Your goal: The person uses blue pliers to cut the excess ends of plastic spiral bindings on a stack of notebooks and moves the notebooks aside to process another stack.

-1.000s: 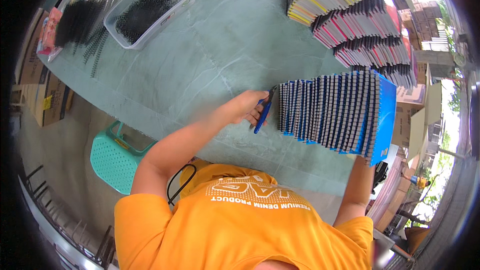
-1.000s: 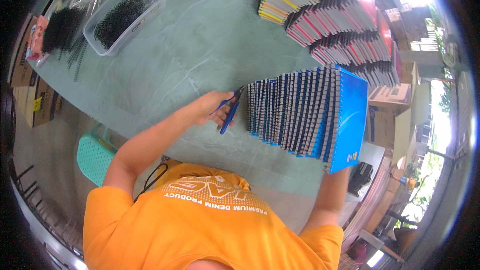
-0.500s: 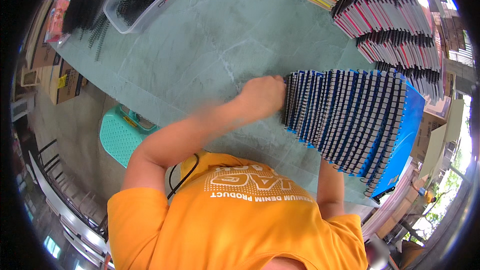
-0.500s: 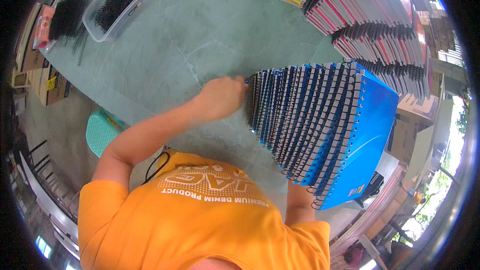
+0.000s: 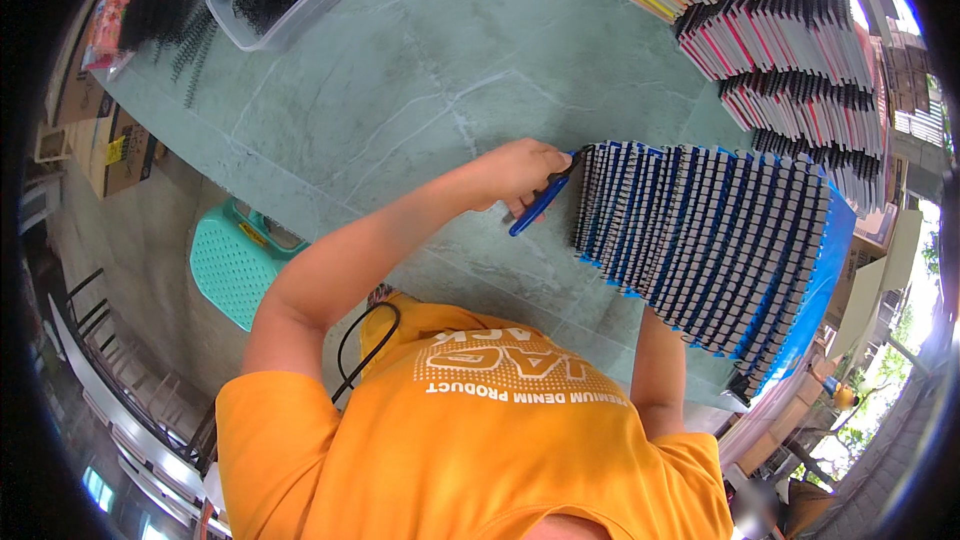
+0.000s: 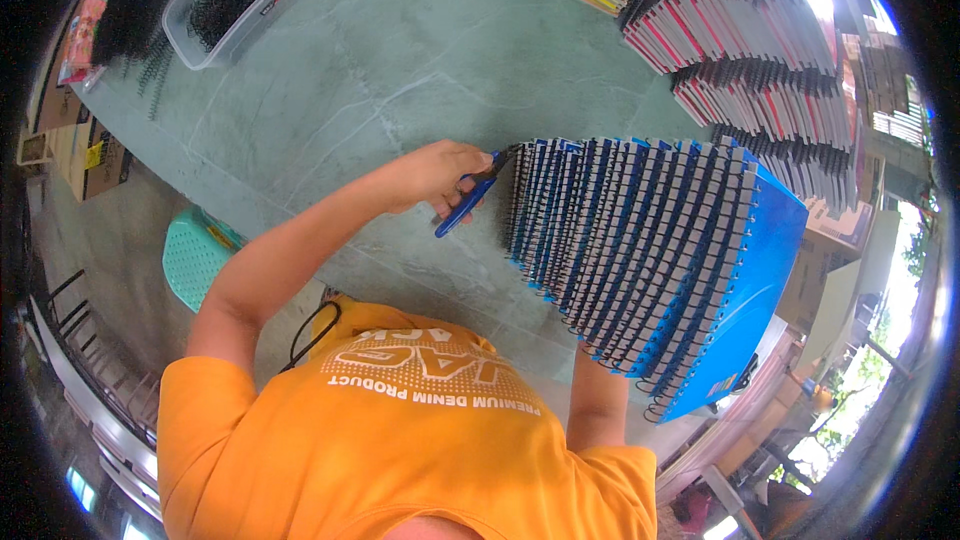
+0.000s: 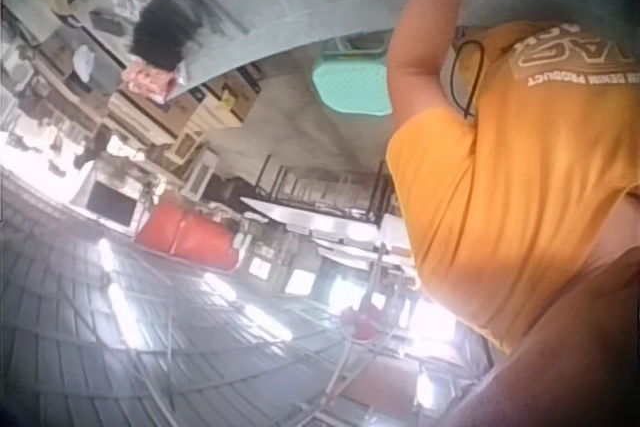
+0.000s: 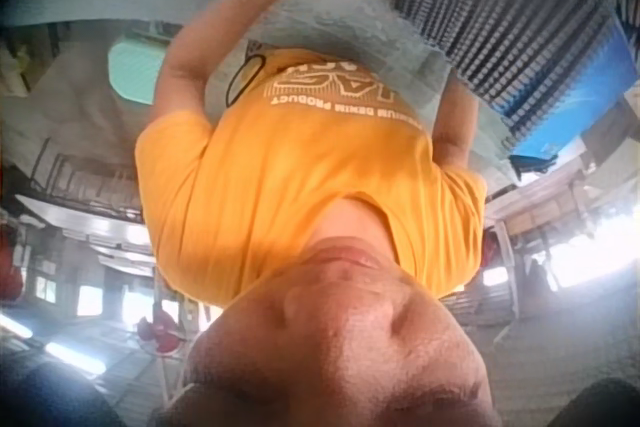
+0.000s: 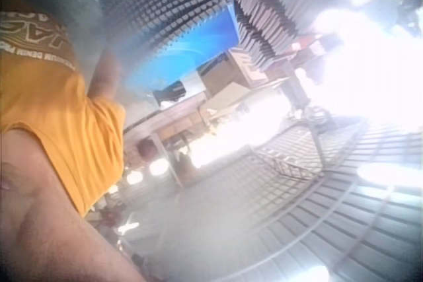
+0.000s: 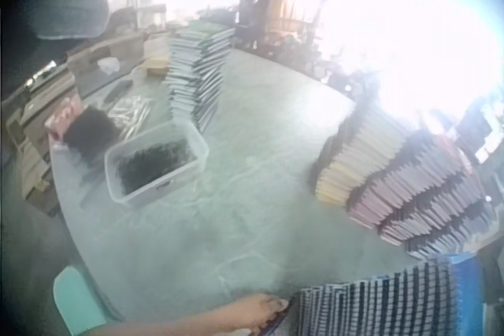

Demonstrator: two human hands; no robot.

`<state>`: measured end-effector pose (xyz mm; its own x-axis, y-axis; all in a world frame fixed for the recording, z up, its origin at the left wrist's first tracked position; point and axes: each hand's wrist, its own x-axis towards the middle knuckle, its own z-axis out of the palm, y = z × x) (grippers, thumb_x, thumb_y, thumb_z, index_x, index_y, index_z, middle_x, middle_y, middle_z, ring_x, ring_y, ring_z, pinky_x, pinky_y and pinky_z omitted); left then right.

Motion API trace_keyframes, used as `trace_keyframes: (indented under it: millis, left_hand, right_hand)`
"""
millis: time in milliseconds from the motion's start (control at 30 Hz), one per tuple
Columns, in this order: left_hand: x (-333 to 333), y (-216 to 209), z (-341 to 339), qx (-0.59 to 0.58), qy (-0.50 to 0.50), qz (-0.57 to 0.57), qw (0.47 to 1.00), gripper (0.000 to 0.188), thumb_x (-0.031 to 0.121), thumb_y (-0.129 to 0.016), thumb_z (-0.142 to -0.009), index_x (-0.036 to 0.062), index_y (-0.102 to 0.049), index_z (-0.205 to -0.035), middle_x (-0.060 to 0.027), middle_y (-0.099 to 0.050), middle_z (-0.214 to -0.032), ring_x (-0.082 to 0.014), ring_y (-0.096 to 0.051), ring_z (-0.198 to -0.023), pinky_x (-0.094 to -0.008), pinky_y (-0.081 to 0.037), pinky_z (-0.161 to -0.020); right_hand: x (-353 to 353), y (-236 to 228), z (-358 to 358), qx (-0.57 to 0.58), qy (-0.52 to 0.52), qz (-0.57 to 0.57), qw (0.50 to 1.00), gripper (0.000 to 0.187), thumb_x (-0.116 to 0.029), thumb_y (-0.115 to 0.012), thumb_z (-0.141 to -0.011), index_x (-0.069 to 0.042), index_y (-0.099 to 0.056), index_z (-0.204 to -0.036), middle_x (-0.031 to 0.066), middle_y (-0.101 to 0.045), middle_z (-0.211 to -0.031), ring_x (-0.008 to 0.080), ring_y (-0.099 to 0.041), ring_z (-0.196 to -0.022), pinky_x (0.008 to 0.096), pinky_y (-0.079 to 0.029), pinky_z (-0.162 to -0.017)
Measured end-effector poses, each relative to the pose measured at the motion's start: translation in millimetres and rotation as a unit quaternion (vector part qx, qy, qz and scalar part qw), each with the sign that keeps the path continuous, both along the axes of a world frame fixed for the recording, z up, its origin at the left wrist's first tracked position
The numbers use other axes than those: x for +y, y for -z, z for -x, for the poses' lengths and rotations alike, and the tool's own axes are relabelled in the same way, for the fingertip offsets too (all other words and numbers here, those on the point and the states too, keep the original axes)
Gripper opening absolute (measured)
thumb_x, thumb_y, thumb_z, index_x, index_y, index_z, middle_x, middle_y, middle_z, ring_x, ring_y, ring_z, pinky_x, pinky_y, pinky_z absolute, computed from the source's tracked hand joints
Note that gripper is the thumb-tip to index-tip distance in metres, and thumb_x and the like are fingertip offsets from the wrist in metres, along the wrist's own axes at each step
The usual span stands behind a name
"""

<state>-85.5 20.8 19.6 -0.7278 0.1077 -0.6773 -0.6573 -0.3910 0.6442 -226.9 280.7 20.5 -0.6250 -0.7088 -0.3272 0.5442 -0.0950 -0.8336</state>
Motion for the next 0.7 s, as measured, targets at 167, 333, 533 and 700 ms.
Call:
trace_keyframes:
  millis: [167, 333, 533, 700]
  left_hand:
    - [-2.1, 6.7, 4.2, 0.033, 0.063, 0.049, 0.996, 0.031, 0.027, -0.039, -0.09, -0.0011, -0.05, -0.094, -0.013, -0.058, -0.074, -0.0231, -0.061, -0.063, -0.0336, -0.048, -0.049]
    - [44.4, 6.9, 1.4, 0.157, 0.151, 0.586, 0.781, 0.031, 0.024, -0.041, -0.089, -0.0049, -0.051, -0.095, -0.0172, -0.059, -0.075, -0.0276, -0.062, -0.066, -0.0356, -0.051, -0.056]
    - [0.6, 2.2, -6.0, 0.062, 0.063, 0.081, 0.993, 0.03, 0.029, -0.04, -0.09, 0.0001, -0.051, -0.093, -0.0131, -0.058, -0.075, -0.0228, -0.06, -0.063, -0.0338, -0.049, -0.053]
    - [0.9, 11.0, -9.2, 0.035, -0.008, -0.097, 0.995, 0.036, 0.035, -0.038, -0.09, 0.0016, -0.052, -0.094, -0.0129, -0.058, -0.078, -0.0227, -0.061, -0.063, -0.0324, -0.048, -0.051]
  right_hand:
    - [-2.8, 0.5, -2.0, 0.001, -0.008, -0.005, 1.0, 0.063, -0.05, -0.016, -0.093, -0.002, -0.053, -0.108, 0.0129, -0.054, -0.112, 0.0233, -0.04, -0.12, 0.0397, -0.024, -0.105]
    - [-5.4, -1.4, -2.1, 0.004, -0.01, -0.007, 1.0, 0.063, -0.05, -0.015, -0.093, -0.002, -0.053, -0.108, 0.0129, -0.054, -0.112, 0.0233, -0.04, -0.12, 0.0399, -0.024, -0.106]
    - [-5.7, -1.5, -3.8, 0.008, -0.012, -0.015, 1.0, 0.063, -0.051, -0.015, -0.093, -0.002, -0.053, -0.107, 0.0129, -0.054, -0.112, 0.0233, -0.04, -0.12, 0.0401, -0.023, -0.106]
    - [-7.0, -1.9, -4.1, 0.01, -0.015, -0.019, 1.0, 0.064, -0.051, -0.015, -0.093, -0.002, -0.053, -0.107, 0.0129, -0.054, -0.112, 0.0233, -0.04, -0.12, 0.0402, -0.023, -0.106]
